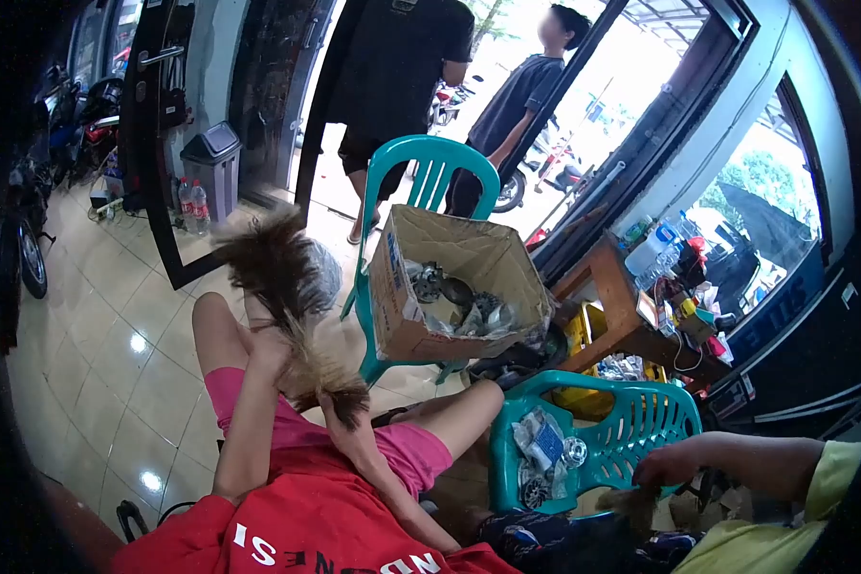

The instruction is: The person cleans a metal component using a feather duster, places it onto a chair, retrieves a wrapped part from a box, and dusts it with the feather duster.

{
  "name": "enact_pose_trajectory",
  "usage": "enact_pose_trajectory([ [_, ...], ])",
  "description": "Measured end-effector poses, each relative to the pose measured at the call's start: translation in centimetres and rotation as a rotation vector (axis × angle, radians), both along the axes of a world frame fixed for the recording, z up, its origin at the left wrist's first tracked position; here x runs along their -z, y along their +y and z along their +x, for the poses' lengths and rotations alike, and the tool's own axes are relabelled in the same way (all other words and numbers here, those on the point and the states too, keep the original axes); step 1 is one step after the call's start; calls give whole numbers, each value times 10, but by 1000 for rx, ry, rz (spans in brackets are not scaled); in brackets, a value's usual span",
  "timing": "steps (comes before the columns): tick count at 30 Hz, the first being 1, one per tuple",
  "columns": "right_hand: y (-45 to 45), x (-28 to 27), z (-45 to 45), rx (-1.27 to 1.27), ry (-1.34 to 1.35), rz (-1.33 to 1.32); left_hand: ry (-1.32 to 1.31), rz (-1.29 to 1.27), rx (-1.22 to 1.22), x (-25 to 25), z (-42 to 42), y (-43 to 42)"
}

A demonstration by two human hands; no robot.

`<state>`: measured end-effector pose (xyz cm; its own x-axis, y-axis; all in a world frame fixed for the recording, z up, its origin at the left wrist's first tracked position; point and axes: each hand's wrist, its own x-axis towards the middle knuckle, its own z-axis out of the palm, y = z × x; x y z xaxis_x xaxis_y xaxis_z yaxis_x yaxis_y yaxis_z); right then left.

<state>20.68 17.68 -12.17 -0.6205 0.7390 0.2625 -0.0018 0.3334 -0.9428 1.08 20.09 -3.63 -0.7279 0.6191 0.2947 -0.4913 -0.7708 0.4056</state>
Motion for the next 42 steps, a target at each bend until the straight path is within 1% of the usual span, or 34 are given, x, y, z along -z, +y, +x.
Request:
enact_pose_trajectory([
  [1,-4,-15,-1,-16,-36,61,107,-94,-100,1,2,0],
  [2,-5,-20,-1,-30,-51,65,219,-187,-199,-6,3,-2],
  [3,-6,-25,-1,-43,-65,70,-230,-51,194,-19,-4,-7],
  [4,-8,-35,0,-57,-49,63,-232,-60,203,-23,-4,-11],
  [6,-14,-75,8,-193,-191,-58,-226,-220,201,-26,-4,-16],
  [7,-13,-82,13,-274,-235,-77,-151,-253,180,-26,-6,-18],
  [8,-7,-84,18,-337,-241,169,-155,-257,185,-27,-5,-19],
  [9,-1,-91,22,-400,-245,416,-217,-210,264,-27,-5,-20],
  [10,3,-105,32,-404,-470,545,-279,-159,339,-29,-6,-21],
  [11,7,-135,41,-427,-750,584,-353,-158,325,-43,1,-23],
  [12,10,-169,51,-448,-1030,616,-361,-162,319,-42,-1,-23],
  [13,13,-197,62,-408,-747,561,-344,-148,332,-41,-4,-23],
  [14,20,-230,70,-415,-605,594,-328,-137,349,-38,-6,-24],
  [15,13,-279,77,-466,-474,583,-311,-184,314,-35,-10,-25],
  [16,20,-302,91,-615,-311,667,-319,-194,308,-34,-14,-24],
  [18,20,-336,101,-958,154,765,-322,-91,333,-29,-23,-23],
  [19,29,-354,107,-1019,132,729,-296,-69,314,-19,-32,-23],
  [20,52,-362,123,-995,-12,665,-274,-55,247,-18,-33,-28],
  [21,82,-366,134,-957,-195,592,-254,-44,173,-17,-33,-31],
  [22,118,-365,143,-889,-436,501,-314,-78,166,-11,-44,-29],
  [24,204,-338,166,-787,-915,310,-391,-5,251,-5,-67,-36],
  [25,246,-317,182,-769,-1111,211,-287,46,265,-6,-75,-42],
  [27,309,-276,208,-772,-1362,36,-217,49,222,10,-92,-53],
  [28,334,-258,220,-775,-1455,-38,-182,46,149,28,-102,-54],
  [30,361,-240,241,-764,-1593,-119,-90,42,33,58,-121,-56],
  [33,365,-239,262,-721,-1696,-146,-62,-10,-71,85,-135,-57],
  [37,323,-252,301,-610,-1740,-201,-133,25,-91,83,-143,-70],
  [42,261,-262,343,-510,-1694,-285,-221,94,-41,74,-147,-88],
])
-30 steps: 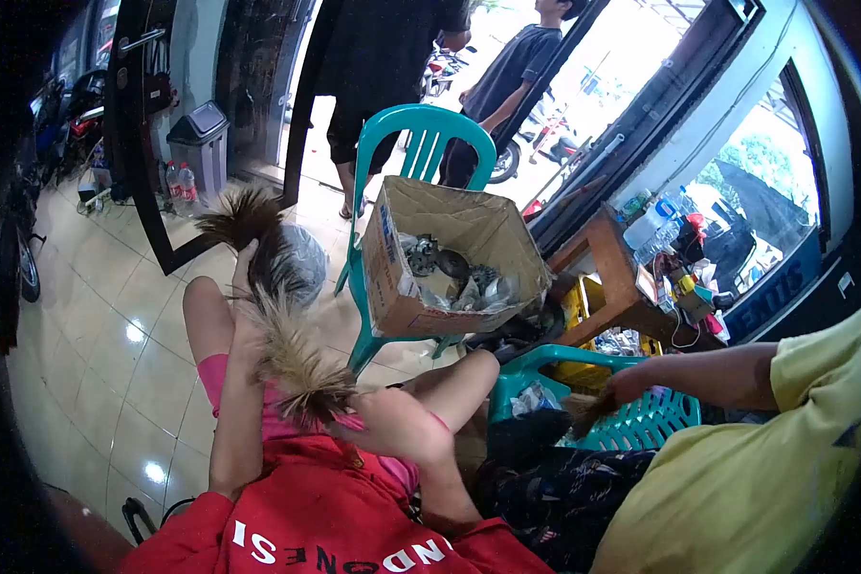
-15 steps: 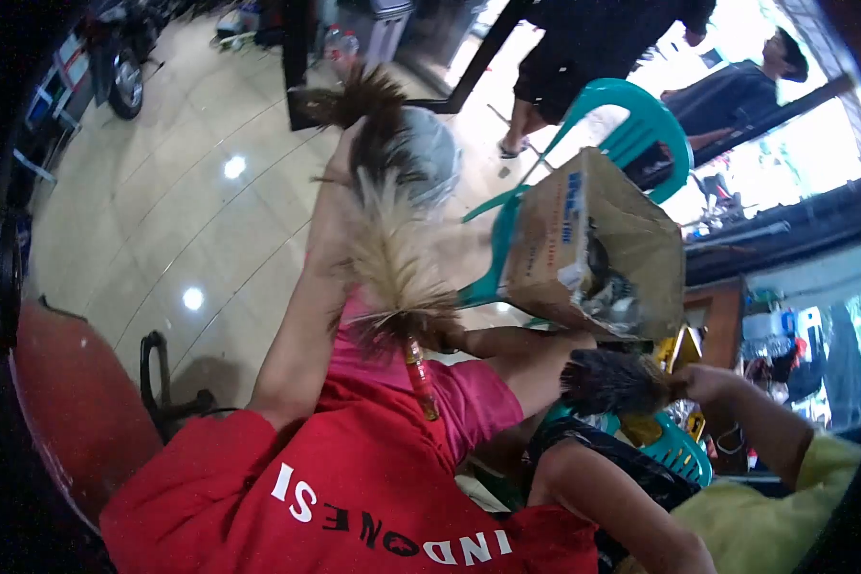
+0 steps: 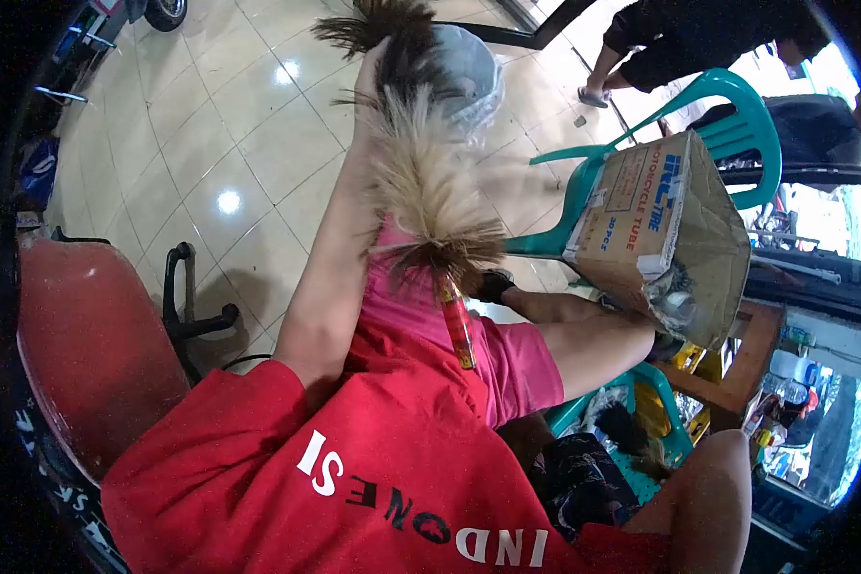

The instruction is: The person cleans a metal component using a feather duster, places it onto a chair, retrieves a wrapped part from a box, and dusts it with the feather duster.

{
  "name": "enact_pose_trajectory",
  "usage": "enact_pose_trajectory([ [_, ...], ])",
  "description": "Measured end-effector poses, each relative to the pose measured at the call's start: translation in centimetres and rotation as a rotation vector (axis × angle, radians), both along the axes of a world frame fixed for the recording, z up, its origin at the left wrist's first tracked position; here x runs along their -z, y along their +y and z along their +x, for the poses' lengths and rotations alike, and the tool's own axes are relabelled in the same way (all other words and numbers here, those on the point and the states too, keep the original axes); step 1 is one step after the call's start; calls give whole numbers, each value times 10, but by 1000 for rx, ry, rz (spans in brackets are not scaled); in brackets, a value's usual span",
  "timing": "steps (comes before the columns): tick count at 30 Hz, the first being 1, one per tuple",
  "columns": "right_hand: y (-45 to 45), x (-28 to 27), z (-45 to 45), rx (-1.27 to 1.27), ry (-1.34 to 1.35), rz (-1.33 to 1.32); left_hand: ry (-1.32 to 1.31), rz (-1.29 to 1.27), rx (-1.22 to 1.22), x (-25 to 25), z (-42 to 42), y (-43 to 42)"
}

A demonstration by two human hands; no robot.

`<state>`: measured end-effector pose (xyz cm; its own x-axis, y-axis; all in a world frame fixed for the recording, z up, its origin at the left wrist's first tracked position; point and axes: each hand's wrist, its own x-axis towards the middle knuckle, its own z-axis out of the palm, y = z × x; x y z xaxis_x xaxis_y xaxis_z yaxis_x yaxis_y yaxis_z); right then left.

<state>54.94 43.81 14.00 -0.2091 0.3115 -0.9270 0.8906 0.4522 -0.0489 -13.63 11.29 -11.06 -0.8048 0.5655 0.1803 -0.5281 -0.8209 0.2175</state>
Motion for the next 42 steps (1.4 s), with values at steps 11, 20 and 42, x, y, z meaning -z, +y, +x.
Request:
enact_pose_trajectory([
  [11,-45,-35,11,87,159,84,89,45,-101,-4,-30,-17],
  [20,-39,-50,-13,109,231,132,-133,-59,-263,-20,-26,-36],
  [42,-210,-1,-440,9,1759,-733,-234,69,-506,-104,75,-263],
])
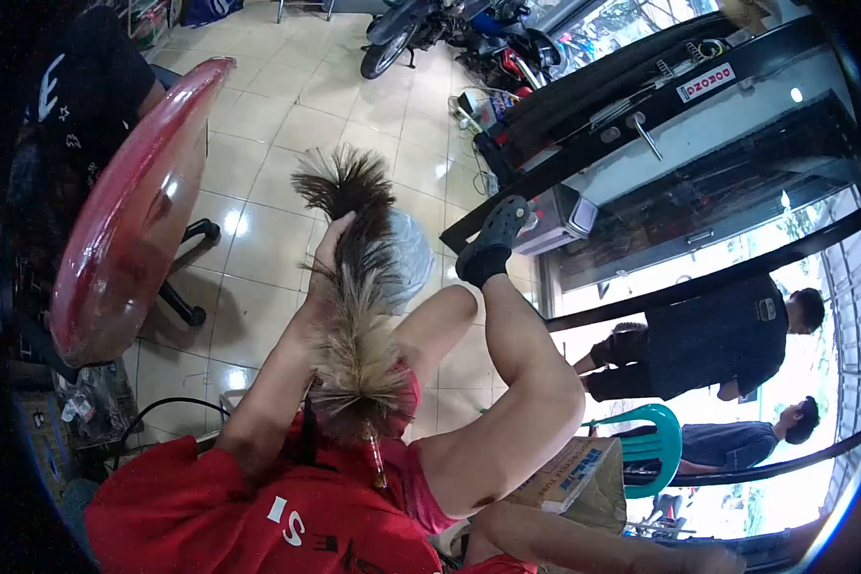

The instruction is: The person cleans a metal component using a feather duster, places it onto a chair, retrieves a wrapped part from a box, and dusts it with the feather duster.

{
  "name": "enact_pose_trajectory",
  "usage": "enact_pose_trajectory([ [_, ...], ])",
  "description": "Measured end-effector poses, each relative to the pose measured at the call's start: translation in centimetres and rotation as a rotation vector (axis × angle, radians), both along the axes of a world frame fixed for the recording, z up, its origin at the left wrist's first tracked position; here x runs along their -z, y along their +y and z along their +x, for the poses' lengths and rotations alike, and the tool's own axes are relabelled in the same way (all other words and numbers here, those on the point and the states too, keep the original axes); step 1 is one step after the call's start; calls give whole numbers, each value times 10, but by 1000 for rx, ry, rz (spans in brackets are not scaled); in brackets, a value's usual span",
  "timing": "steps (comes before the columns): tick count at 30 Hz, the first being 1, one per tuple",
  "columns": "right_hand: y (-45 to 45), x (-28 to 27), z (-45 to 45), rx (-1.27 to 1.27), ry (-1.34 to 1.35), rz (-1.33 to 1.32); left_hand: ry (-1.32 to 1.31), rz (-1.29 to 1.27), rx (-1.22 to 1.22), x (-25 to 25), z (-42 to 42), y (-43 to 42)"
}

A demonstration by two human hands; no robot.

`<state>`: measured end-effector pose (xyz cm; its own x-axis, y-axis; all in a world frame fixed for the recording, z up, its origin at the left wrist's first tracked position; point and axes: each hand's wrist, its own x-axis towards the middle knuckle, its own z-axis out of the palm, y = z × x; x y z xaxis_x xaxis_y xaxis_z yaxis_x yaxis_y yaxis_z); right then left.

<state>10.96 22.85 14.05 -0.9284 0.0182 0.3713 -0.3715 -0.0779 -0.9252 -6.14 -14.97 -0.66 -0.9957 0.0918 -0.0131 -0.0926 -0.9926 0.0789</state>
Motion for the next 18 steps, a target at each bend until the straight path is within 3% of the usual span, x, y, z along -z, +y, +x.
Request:
enact_pose_trajectory([
  [4,-97,-16,-50,-328,176,-305,-70,-43,-51,-5,-3,-6],
  [5,-121,-12,-57,-272,85,-207,-30,-41,-77,-2,-6,-8],
  [7,-172,14,-64,56,-222,431,-6,-77,-171,-3,-5,-8],
  [10,-183,103,-66,-119,-276,752,4,-174,-375,-29,8,-7],
  [12,-186,136,-59,-320,-321,794,-8,-140,-456,-42,15,-8],
  [14,-192,174,-51,-332,-344,537,-58,-104,-501,-34,10,-14],
  [15,-195,189,-51,-315,-186,690,-95,-46,-446,-24,3,-20],
  [18,-219,173,-52,-230,-291,666,-40,-110,-476,-1,-4,-33],
])
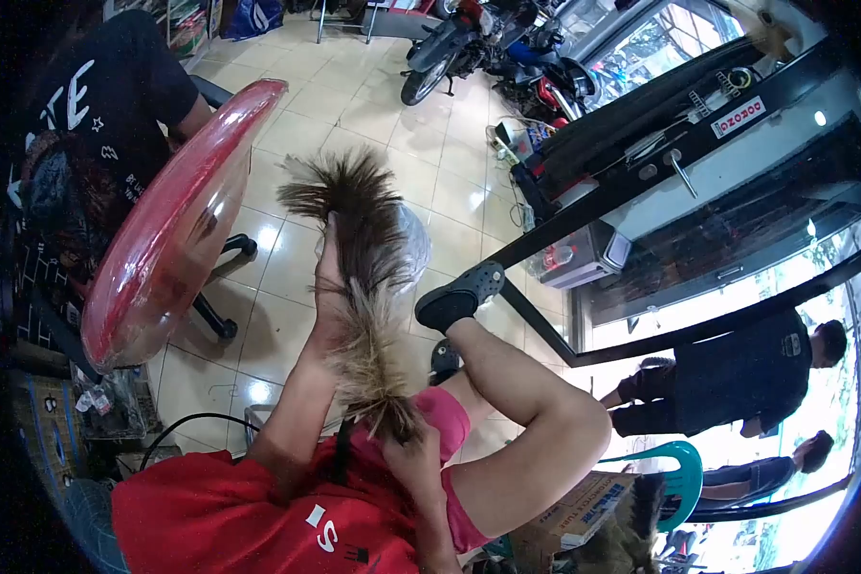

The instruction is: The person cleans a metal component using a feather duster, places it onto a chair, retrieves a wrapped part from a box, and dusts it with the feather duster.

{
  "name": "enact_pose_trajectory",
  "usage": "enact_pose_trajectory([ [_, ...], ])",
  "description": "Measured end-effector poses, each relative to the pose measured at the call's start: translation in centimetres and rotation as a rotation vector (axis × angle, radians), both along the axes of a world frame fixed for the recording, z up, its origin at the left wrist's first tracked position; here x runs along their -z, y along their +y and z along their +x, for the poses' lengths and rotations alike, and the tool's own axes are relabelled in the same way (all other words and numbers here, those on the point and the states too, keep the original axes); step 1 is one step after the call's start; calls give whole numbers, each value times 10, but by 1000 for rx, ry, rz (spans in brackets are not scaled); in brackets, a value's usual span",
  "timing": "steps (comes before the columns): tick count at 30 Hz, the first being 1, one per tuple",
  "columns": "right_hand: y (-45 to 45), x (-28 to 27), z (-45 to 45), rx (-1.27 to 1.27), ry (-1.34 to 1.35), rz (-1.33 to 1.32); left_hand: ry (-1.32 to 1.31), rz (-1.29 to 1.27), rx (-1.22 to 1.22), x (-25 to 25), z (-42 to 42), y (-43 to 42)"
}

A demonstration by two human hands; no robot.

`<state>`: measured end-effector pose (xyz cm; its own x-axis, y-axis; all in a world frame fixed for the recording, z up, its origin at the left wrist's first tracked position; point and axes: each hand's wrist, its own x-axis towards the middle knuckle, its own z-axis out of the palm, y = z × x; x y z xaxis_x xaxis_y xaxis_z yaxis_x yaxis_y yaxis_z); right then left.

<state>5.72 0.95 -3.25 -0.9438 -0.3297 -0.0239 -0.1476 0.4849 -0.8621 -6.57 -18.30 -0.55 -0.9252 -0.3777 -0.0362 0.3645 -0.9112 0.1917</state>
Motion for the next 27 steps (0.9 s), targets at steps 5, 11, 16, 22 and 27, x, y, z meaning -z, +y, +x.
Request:
enact_pose_trajectory([
  [5,24,22,-11,37,212,253,-112,-315,-262,32,-8,-19],
  [11,42,58,-15,65,391,249,-332,33,-279,28,-12,-49],
  [16,39,98,-9,122,69,155,-75,89,-144,64,-20,-52],
  [22,45,96,-5,170,104,252,-329,-50,-188,54,-19,-51],
  [27,45,114,-14,279,344,171,-327,-85,-221,53,-17,-53],
])
